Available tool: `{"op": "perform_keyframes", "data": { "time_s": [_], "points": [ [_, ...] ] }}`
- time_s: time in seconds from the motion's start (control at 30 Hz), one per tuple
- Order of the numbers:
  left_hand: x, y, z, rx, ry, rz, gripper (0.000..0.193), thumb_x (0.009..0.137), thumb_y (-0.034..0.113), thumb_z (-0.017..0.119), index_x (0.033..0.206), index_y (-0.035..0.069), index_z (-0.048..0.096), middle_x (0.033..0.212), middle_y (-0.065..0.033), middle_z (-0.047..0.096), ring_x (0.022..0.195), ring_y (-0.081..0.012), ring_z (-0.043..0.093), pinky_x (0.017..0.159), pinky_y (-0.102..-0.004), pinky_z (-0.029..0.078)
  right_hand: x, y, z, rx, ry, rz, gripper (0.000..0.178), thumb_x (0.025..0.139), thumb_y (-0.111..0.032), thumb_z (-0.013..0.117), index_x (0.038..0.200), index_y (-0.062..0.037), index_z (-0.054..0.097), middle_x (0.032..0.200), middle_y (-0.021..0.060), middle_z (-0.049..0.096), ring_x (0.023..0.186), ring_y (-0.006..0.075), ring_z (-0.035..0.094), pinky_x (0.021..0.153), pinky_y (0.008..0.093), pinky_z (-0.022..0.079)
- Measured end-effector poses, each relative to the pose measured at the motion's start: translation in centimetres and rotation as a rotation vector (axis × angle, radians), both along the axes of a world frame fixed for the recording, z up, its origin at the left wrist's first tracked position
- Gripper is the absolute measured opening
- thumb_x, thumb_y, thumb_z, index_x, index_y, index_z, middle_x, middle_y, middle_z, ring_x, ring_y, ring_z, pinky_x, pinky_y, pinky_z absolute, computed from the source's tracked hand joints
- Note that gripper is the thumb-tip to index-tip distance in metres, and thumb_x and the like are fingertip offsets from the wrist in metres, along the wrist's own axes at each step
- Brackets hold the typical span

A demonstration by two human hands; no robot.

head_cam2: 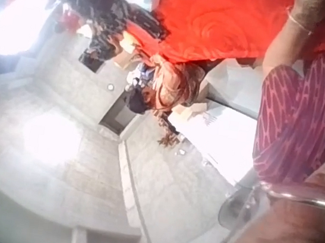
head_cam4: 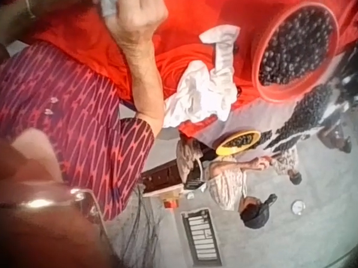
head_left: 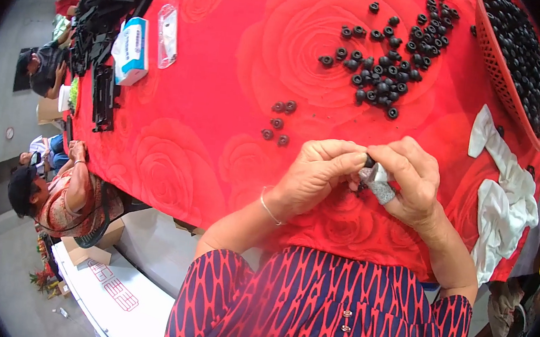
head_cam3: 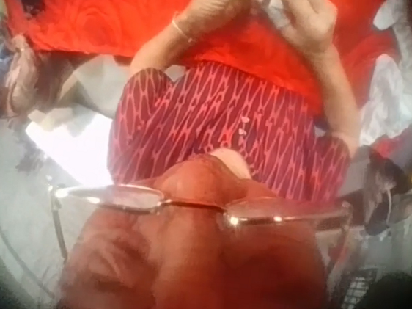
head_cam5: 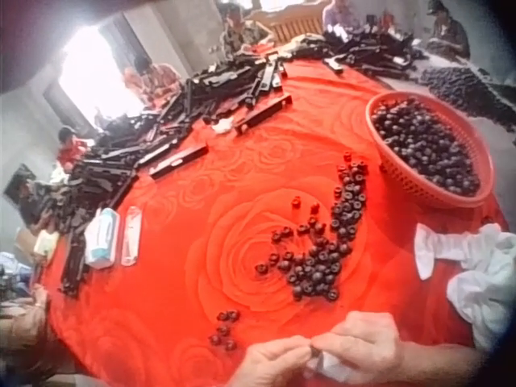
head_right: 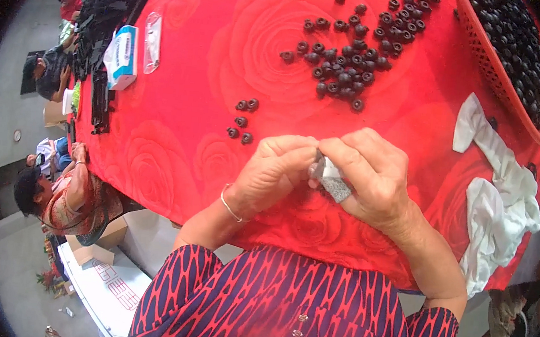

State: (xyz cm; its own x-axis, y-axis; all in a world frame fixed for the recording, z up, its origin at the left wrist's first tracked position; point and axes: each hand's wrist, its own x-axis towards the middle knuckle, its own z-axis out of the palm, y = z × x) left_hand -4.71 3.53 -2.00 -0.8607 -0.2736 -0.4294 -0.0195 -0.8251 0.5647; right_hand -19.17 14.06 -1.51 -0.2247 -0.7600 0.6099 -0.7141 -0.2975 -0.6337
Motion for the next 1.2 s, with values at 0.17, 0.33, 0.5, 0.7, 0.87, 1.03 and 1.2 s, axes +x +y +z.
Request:
{"op": "perform_keyframes", "data": {
  "time_s": [0.17, 0.33, 0.5, 0.7, 0.87, 1.03, 1.2],
  "points": [
    [-0.1, 0.1, 0.1, -0.041, -0.010, 0.017, 0.017, 0.090, 0.010, 0.056, 0.100, -0.002, 0.063, 0.086, -0.0049, 0.064, 0.071, -0.0099, 0.057, 0.063, -0.0227, 0.047, 0.3, 0.0, 0.1, -0.067, 0.175, -0.055, 0.034, 0.060, -0.011, 0.073, 0.090, 0.0020, 0.061, 0.065, 0.0057, 0.050, 0.050, 0.0187, 0.048, 0.043, 0.0308, 0.038],
    [-0.2, -0.2, 0.7, -0.042, -0.050, 0.009, 0.017, 0.089, 0.009, 0.057, 0.099, -0.002, 0.063, 0.085, -0.0046, 0.063, 0.072, -0.0101, 0.058, 0.064, -0.0221, 0.047, 0.4, 0.1, 0.3, -0.085, 0.150, -0.042, 0.025, 0.062, -0.006, 0.072, 0.083, -0.0004, 0.060, 0.063, 0.0053, 0.048, 0.051, 0.0200, 0.049, 0.043, 0.0318, 0.038],
    [0.1, -1.5, 2.0, -1.010, -0.142, 0.220, 0.009, 0.082, -0.001, 0.061, 0.090, -0.003, 0.065, 0.086, -0.0041, 0.061, 0.077, -0.0089, 0.056, 0.067, -0.0218, 0.045, -1.7, -0.7, -0.9, 0.118, 0.023, -0.339, 0.024, 0.068, -0.007, 0.070, 0.088, -0.0041, 0.057, 0.071, 0.0091, 0.052, 0.061, 0.0266, 0.055, 0.050, 0.0370, 0.043],
    [0.8, -4.8, 1.2, -1.814, -0.456, 0.292, 0.015, 0.071, 0.002, 0.069, 0.085, 0.005, 0.066, 0.080, -0.0044, 0.059, 0.080, -0.0162, 0.053, 0.069, -0.0290, 0.043, -2.2, -2.0, -1.4, 0.255, 0.329, -0.495, 0.022, 0.070, -0.017, 0.069, 0.085, -0.0066, 0.057, 0.072, 0.0059, 0.052, 0.066, 0.0236, 0.056, 0.054, 0.0358, 0.045],
    [0.6, -4.8, 1.6, -2.078, -0.578, 0.358, 0.021, 0.067, 0.002, 0.069, 0.087, 0.008, 0.065, 0.073, -0.0048, 0.057, 0.080, -0.0198, 0.051, 0.067, -0.0310, 0.044, -2.6, -1.7, -1.9, 0.156, 0.308, -0.387, 0.022, 0.067, -0.016, 0.069, 0.083, -0.0073, 0.057, 0.068, 0.0054, 0.051, 0.062, 0.0226, 0.055, 0.052, 0.0348, 0.044],
    [0.0, -2.0, 3.0, -0.823, -0.128, 0.209, 0.018, 0.080, 0.001, 0.065, 0.099, 0.001, 0.063, 0.089, -0.0032, 0.063, 0.083, -0.0104, 0.058, 0.065, -0.0201, 0.047, -1.6, -1.1, -0.3, -0.064, 0.162, -0.084, 0.027, 0.062, -0.011, 0.072, 0.084, -0.0050, 0.058, 0.066, 0.0056, 0.051, 0.056, 0.0219, 0.053, 0.047, 0.0334, 0.043],
    [0.4, -2.0, 1.2, -0.353, 0.003, -0.148, 0.021, 0.083, 0.007, 0.065, 0.102, -0.002, 0.061, 0.093, -0.0056, 0.065, 0.078, -0.0074, 0.060, 0.064, -0.0195, 0.048, -0.6, -0.6, 0.0, -0.125, 0.160, 0.060, 0.037, 0.060, -0.014, 0.072, 0.092, -0.0005, 0.060, 0.068, 0.0059, 0.053, 0.056, 0.0210, 0.052, 0.047, 0.0323, 0.044]
  ]
}}
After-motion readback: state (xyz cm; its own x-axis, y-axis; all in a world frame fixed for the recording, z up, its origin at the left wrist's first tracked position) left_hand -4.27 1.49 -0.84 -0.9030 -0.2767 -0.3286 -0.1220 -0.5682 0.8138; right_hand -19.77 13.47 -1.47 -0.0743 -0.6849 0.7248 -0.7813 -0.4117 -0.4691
